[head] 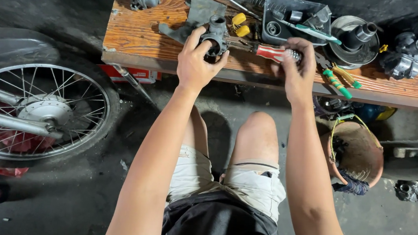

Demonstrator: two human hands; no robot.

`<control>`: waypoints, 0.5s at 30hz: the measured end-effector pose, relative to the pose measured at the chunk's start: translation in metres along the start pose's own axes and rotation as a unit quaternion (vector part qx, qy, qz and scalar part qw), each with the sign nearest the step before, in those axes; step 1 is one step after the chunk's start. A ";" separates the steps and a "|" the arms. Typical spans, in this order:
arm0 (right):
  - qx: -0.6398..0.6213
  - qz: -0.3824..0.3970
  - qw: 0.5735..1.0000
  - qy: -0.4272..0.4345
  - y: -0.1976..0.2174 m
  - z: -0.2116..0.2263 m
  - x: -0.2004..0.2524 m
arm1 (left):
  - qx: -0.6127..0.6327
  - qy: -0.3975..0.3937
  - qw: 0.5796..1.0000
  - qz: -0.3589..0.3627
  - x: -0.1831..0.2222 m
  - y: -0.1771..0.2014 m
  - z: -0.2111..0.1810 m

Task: Reassembling a motorcycle carburetor by installing internal parts and fastening them with a screwdriver.

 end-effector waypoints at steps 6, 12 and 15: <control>0.106 0.021 0.991 0.083 0.000 0.006 -0.002 | -0.015 0.001 1.000 0.001 0.001 -0.003 0.001; 0.009 0.008 1.000 0.024 -0.004 0.004 0.000 | -0.004 0.004 1.000 0.002 0.000 -0.001 0.002; 0.108 0.021 0.990 0.093 -0.003 0.010 -0.002 | -0.007 0.000 1.000 0.000 0.000 -0.001 0.000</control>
Point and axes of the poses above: each hand's wrist, its own x-axis away from the middle knuckle, its own y-axis out of the back of the hand, z = x × y, the point moved 5 cm from there along -x, towards the middle knuckle, and after that the axes turned 6 degrees about y, right-handed, at the moved point
